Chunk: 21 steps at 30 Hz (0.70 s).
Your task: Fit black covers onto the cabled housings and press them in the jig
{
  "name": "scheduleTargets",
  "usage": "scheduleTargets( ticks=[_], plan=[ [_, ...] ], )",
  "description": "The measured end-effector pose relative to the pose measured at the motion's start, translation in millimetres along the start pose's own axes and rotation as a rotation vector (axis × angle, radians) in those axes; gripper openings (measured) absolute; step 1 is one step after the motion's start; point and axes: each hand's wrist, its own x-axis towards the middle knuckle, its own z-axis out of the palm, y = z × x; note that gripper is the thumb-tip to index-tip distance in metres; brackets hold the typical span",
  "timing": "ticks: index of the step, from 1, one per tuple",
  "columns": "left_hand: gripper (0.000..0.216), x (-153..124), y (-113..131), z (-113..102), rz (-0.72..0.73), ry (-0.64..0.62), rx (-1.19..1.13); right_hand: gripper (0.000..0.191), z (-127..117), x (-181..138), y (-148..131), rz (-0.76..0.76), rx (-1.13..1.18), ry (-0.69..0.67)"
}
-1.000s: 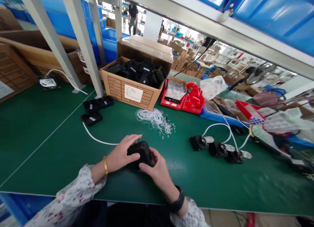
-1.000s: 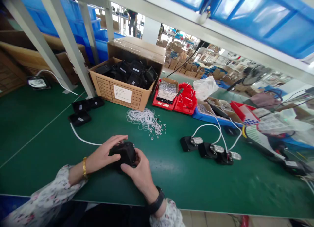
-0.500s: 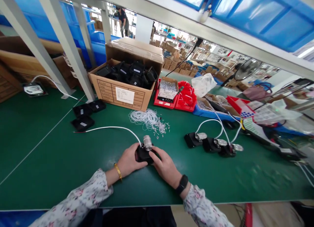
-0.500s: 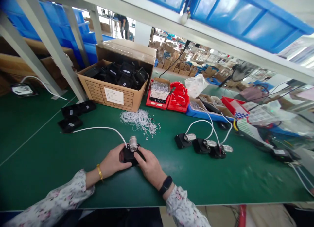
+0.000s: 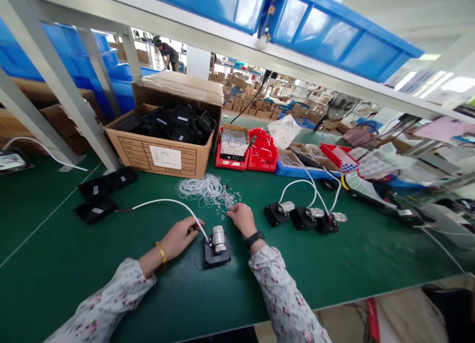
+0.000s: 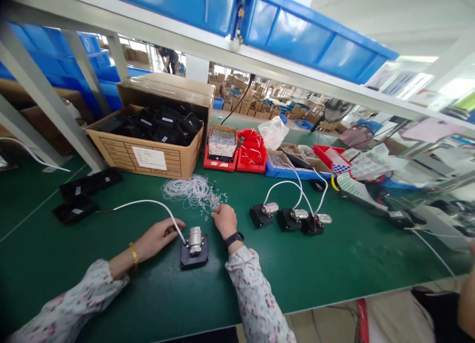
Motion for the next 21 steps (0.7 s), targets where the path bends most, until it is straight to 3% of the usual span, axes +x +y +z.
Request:
scheduleTargets(
  ticks=[2,7,10,15,21],
  plan=[
    [0.018,23,-1,3,0.037,0.048,0.079,0.014,4,4,-5,0.009,-0.036,-0.004],
    [0.012,82,4,30,0.077,-0.044,0.172,0.019,1,6,-6,-0.040,0.013,-0.040],
    [0.006,101,1,40,0.038,-0.095,0.220,0.015,-10,-2,2,-0.075,0.121,-0.031],
    [0.015,101,-7,43,0.001,-0.074,0.183,0.013,-24,-35,17,-0.067,0.395,-0.070],
    [0.015,73,-8,31,0.004,0.133,-0.069,0.030,-20,-66,19,-0.033,0.659,-0.152]
  ],
)
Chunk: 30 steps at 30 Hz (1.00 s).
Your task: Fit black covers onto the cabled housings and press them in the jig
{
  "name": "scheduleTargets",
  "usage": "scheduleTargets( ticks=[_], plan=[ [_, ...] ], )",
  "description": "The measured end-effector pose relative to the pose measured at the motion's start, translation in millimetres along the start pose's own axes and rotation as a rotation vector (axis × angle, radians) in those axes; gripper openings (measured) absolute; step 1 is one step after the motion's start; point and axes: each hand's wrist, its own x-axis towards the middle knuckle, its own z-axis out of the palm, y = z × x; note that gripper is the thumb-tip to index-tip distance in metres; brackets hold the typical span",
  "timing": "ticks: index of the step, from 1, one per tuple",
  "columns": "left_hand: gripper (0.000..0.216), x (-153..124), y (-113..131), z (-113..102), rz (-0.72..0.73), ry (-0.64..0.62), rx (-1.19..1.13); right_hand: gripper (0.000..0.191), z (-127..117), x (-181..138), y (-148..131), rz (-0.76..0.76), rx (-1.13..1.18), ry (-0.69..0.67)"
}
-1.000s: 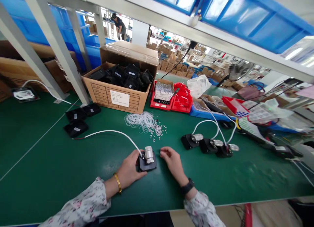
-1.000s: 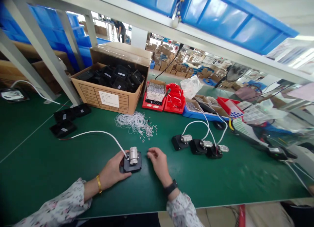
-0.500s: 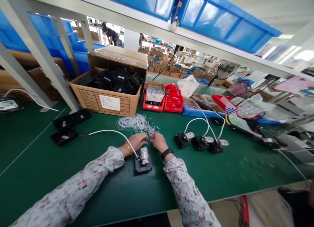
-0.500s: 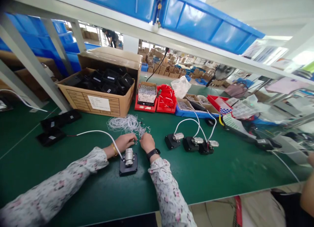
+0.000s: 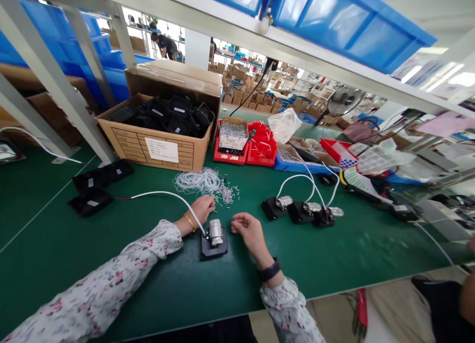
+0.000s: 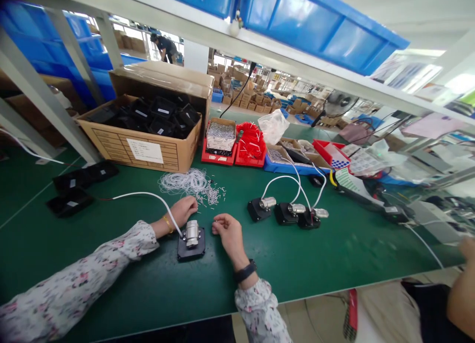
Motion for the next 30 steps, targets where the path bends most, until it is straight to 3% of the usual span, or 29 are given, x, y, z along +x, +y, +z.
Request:
scheduleTargets(
  ticks=[7,13,16,21,25,27,30],
  plan=[
    [0.011,-36,-1,-11,-0.185,0.211,-0.493,0.024,13,-8,-7,-0.012,0.084,-0.018],
    [0.027,-83,6,-16,-0.421,0.222,-1.010,0.023,15,-2,-5,-0.035,0.064,-0.084],
    [0.021,-96,9,-17,-0.503,0.228,-1.161,0.019,13,1,-5,-0.064,-0.010,-0.115],
    [0.016,-97,12,-13,-0.552,0.253,-1.265,0.007,11,-5,-16,-0.181,-0.157,-0.152],
    [0.020,-96,13,-11,-0.552,0.287,-1.250,0.012,4,-7,-19,-0.248,-0.272,-0.202],
    [0.024,-97,13,-10,-0.546,0.306,-1.223,0.015,1,2,-16,-0.230,-0.359,-0.164],
    [0.027,-96,13,-6,-0.526,0.333,-1.173,0.014,2,25,-10,-0.174,-0.441,0.005]
  ],
)
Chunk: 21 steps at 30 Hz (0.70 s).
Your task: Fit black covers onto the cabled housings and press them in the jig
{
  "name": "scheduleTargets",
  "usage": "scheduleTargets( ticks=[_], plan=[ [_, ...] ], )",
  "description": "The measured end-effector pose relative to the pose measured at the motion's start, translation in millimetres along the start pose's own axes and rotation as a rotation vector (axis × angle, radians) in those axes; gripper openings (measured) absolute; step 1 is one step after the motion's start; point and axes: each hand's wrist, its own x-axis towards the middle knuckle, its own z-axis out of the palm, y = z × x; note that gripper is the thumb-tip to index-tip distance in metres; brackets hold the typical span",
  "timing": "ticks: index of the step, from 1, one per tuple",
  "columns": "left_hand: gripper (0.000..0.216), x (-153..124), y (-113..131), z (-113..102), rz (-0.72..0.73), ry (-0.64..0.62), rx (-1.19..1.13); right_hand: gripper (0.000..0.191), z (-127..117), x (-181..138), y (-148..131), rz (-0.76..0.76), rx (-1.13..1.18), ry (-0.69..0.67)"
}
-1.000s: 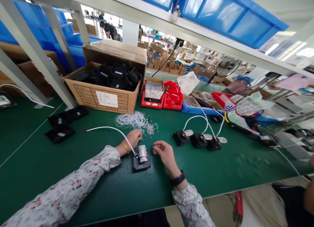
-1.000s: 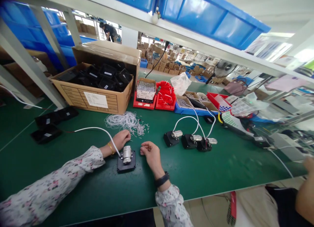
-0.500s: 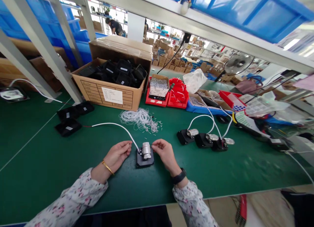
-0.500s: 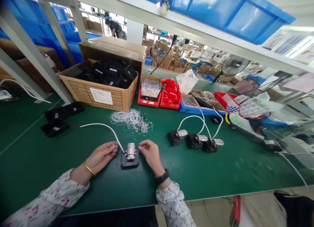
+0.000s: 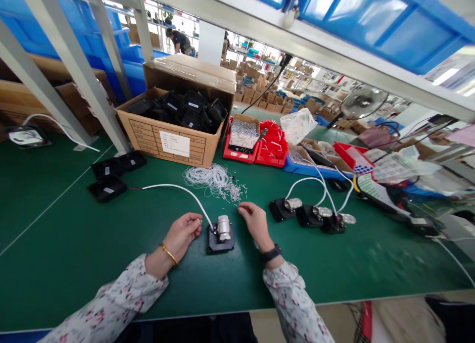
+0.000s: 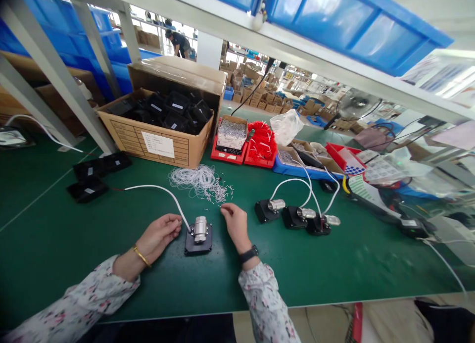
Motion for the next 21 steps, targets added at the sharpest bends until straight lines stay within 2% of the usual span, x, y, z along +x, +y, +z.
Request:
scheduleTargets(
  ticks=[3,5,8,11,13,16,18,21],
  plan=[
    [0.024,3,-2,6,0.048,0.011,0.040,0.007,13,24,2,0.032,-0.046,0.071],
    [0.022,5,-2,9,0.065,0.013,0.059,0.012,20,33,0,0.034,-0.043,0.076],
    [0.019,4,2,12,0.051,0.005,0.047,0.015,20,28,-5,0.038,0.020,0.060],
    [0.014,0,9,11,-0.030,-0.031,-0.017,0.008,12,-2,-9,0.068,0.125,0.024],
    [0.011,-2,14,10,-0.101,-0.059,-0.064,0.016,6,-33,-11,0.116,0.242,0.006],
    [0.008,-1,16,9,-0.160,-0.060,-0.111,0.022,6,-78,-14,0.260,0.572,-0.007],
    [0.007,1,15,9,-0.165,-0.043,-0.124,0.021,12,-98,-15,0.336,0.731,0.016],
    [0.006,3,9,9,-0.134,-0.014,-0.121,0.019,25,-108,-13,0.286,0.658,0.142]
  ],
)
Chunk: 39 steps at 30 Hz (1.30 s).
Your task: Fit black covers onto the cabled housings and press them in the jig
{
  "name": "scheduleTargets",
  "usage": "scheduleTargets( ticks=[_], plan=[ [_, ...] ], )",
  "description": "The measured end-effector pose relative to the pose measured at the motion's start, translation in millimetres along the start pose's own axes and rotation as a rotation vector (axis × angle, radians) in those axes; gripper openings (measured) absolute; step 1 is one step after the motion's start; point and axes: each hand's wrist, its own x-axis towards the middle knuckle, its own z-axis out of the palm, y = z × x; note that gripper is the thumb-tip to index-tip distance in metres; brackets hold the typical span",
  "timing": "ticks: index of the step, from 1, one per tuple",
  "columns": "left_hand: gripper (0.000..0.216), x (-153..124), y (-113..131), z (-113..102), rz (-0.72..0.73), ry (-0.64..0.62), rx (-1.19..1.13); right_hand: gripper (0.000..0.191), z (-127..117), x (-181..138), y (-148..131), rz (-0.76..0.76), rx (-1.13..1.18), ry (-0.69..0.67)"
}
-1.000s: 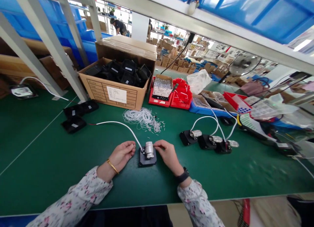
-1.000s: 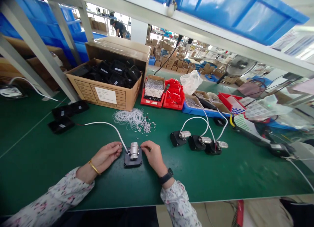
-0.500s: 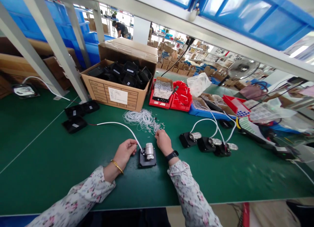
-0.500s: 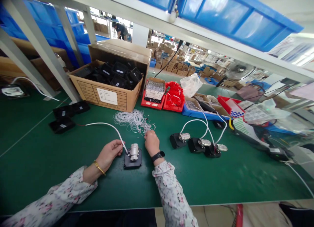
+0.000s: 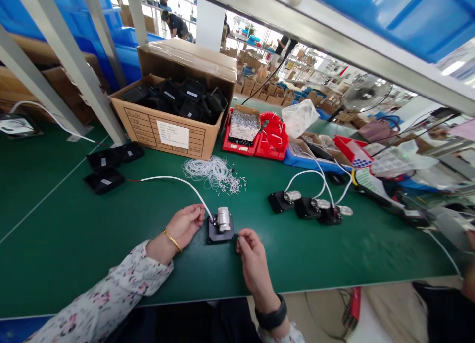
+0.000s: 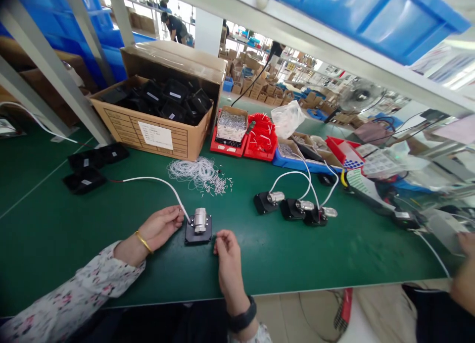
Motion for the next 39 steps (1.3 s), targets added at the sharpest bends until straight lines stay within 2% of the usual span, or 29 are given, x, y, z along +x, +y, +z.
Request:
scheduleTargets(
  ticks=[4,7,9,11,14,16,19,21,25,29,33,37,39],
  plan=[
    [0.012,-4,-7,-3,0.070,0.046,0.035,0.010,6,1,9,-0.271,-0.370,0.104],
    [0.022,-10,-9,-5,0.101,0.064,0.073,0.009,3,0,9,-0.496,-0.620,0.057],
    [0.026,-15,-9,-6,0.119,0.070,0.102,0.014,-1,-1,9,-0.628,-0.688,0.002],
    [0.028,-20,-10,-6,0.139,0.077,0.131,0.019,-4,-4,8,-0.695,-0.715,-0.056],
    [0.026,-33,-10,-4,0.169,0.079,0.193,0.021,-4,-14,1,-0.704,-0.711,-0.032],
    [0.022,-46,-11,-1,0.199,0.032,0.308,0.020,4,-22,-8,-0.683,-0.651,0.005],
    [0.018,-66,-13,9,0.208,-0.116,0.468,0.025,26,-32,-26,-0.601,-0.479,-0.094],
    [0.018,-75,-13,17,0.204,-0.165,0.471,0.024,43,-33,-34,-0.560,-0.382,-0.148],
    [0.020,-84,-11,24,0.223,-0.096,0.421,0.013,63,-31,-38,-0.506,-0.278,-0.100],
    [0.021,-87,-14,23,0.215,-0.076,0.392,0.011,66,-32,-36,-0.504,-0.305,-0.090],
    [0.022,-75,-17,14,0.235,-0.029,0.351,0.012,57,-31,-32,-0.572,-0.395,-0.079],
    [0.025,-34,-5,-4,0.331,0.098,0.344,0.008,40,-23,-25,-0.644,-0.438,0.041],
    [0.023,-12,2,-11,0.341,0.087,0.380,0.008,37,-21,-23,-0.654,-0.493,0.058]
  ],
)
